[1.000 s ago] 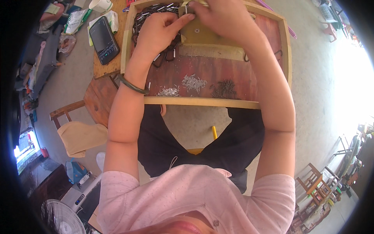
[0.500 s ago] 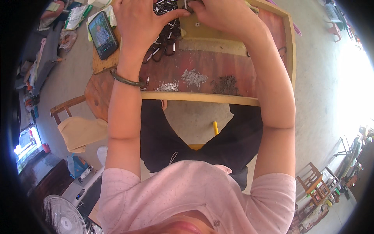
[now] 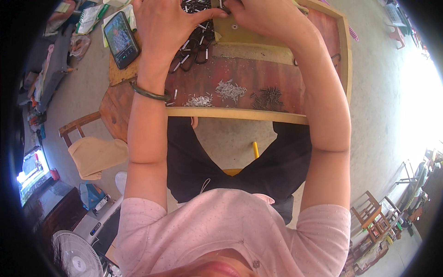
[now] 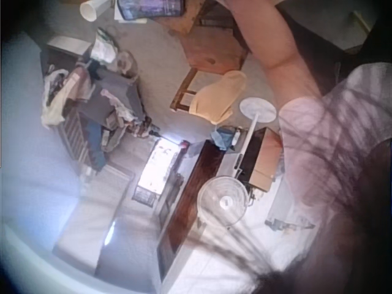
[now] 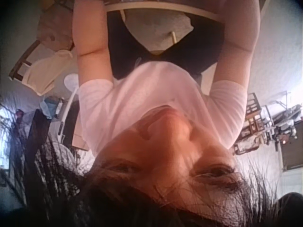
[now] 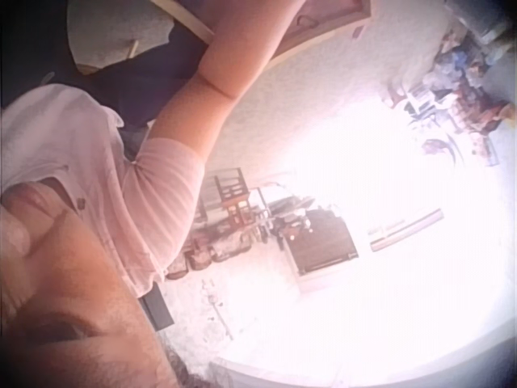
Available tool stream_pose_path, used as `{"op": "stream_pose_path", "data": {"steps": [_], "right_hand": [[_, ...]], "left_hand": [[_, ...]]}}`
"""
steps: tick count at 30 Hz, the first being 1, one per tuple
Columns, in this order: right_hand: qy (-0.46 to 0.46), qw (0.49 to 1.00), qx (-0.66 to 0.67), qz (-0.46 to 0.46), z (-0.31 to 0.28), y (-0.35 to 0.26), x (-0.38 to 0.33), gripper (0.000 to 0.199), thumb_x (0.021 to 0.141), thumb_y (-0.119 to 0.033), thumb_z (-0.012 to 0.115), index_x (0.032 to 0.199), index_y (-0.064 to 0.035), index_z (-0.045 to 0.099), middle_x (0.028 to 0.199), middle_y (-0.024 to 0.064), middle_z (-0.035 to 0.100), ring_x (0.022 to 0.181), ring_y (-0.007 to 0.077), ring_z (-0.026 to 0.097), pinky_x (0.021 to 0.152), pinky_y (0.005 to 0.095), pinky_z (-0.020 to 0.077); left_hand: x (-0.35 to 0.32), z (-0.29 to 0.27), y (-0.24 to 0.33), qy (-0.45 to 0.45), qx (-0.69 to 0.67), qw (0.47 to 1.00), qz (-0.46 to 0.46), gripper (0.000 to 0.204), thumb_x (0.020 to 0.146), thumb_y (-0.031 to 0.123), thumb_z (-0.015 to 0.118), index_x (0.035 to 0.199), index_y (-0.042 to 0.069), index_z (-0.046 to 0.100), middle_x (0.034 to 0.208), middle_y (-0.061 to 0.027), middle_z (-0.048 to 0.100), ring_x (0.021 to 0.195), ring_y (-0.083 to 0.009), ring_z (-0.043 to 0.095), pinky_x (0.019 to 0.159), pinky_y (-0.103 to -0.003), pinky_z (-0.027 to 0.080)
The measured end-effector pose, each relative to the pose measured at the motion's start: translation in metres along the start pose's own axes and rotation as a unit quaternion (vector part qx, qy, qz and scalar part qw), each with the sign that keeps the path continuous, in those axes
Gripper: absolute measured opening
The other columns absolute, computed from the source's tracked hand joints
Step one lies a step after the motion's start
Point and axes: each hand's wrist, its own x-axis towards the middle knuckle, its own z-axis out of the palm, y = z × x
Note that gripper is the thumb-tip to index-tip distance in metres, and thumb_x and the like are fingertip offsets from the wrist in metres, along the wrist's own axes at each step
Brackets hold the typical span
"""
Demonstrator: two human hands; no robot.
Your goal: The person assembles small metal components at a workstation. They pick up small silver pieces and black hook-shaped parts from a tray, joining them together by hand or using a small press-like tool attached to the workbench.
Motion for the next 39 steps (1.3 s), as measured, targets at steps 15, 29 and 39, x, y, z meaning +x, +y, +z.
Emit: {"op": "stream_pose_path", "data": {"steps": [15,29,39], "right_hand": [[0.003,1.000,0.000,0.003,-0.003,-0.009,-0.001,0.054,0.089,0.001,0.056,0.142,-0.0043,0.057,0.120,0.0253,0.069,0.109,0.0432,0.067,0.093,0.0471,0.0528],[0.259,0.961,-0.085,-0.051,0.007,-0.019,-0.035,0.041,0.085,0.004,0.069,0.126,-0.0042,0.067,0.122,0.0203,0.068,0.115,0.0337,0.066,0.097,0.0393,0.0511],[-0.051,0.983,-0.013,-0.174,0.059,-0.042,-0.068,0.017,0.073,-0.004,0.073,0.089,-0.0034,0.067,0.091,0.0102,0.064,0.087,0.0299,0.065,0.078,0.0404,0.0529]], "left_hand": [[-0.001,0.006,-0.003,0.037,-0.046,0.998,-0.006,0.056,0.062,0.047,0.090,0.095,0.010,0.064,0.092,-0.0094,0.062,0.096,-0.0321,0.059,0.091,-0.045,0.039],[-0.004,0.011,-0.001,-0.002,-0.001,0.998,-0.059,0.055,0.063,0.041,0.093,0.097,0.009,0.063,0.093,-0.0091,0.062,0.100,-0.0300,0.059,0.097,-0.046,0.036],[-0.006,0.009,-0.002,0.011,-0.042,0.998,-0.055,0.058,0.061,0.042,0.094,0.096,0.007,0.062,0.093,-0.0091,0.063,0.099,-0.0291,0.059,0.097,-0.045,0.036]]}}
